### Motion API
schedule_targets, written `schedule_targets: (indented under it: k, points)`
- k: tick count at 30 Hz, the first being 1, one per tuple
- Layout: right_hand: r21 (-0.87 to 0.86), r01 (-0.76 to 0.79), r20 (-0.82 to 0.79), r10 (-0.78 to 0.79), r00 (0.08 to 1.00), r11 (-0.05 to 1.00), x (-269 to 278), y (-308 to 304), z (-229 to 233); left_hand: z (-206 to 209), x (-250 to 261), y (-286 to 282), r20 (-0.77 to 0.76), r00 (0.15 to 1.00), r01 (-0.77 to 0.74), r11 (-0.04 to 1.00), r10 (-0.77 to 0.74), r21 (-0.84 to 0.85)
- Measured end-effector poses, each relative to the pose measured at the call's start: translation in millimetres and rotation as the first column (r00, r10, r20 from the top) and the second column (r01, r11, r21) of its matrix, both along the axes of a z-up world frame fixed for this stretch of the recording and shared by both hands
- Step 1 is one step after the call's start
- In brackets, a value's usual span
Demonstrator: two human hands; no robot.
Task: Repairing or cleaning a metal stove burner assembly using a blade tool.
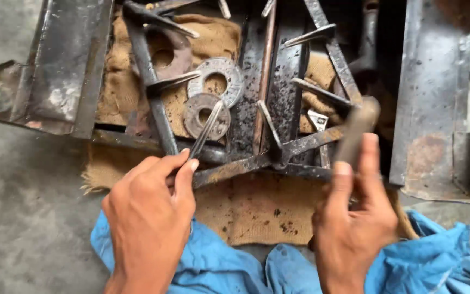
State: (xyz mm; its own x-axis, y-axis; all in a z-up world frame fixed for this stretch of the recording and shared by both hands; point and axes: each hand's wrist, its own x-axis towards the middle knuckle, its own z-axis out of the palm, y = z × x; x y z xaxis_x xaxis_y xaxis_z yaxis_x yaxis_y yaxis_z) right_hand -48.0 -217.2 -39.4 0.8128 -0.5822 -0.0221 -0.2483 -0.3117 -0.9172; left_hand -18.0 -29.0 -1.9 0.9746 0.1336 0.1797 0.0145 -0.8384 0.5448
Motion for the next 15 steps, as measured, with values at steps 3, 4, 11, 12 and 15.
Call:
schedule_targets:
  k: [3, 4, 11, 12, 15]
  points:
    - [-0.328, -0.068, -0.157, 0.017, 0.988, 0.942, -5.9, 8.5, -13.4, 7.1, -1.4, 0.3, -0.098, 0.993, -0.057, 0.997, 0.062, 0.055]
    - [-0.257, -0.104, -0.183, 0.058, 0.981, 0.961, -7.4, 9.7, -19.8, 7.0, 0.4, -0.4, -0.121, 0.989, -0.081, 0.997, 0.081, 0.004]
    - [-0.249, 0.020, -0.086, -0.043, 0.995, 0.968, 4.6, 0.9, -0.2, 1.1, -0.2, 1.9, -0.038, 0.999, -0.017, 0.999, 0.019, 0.042]
    - [-0.248, 0.021, -0.085, -0.043, 0.995, 0.969, 0.7, 4.4, -7.2, 3.3, -0.5, 1.3, -0.038, 0.999, -0.017, 0.999, 0.018, 0.043]
    - [-0.245, -0.177, -0.204, 0.128, 0.971, 0.953, -3.0, -0.9, -22.3, 1.7, 6.9, -2.9, -0.114, 0.987, -0.118, 0.993, 0.114, -0.029]
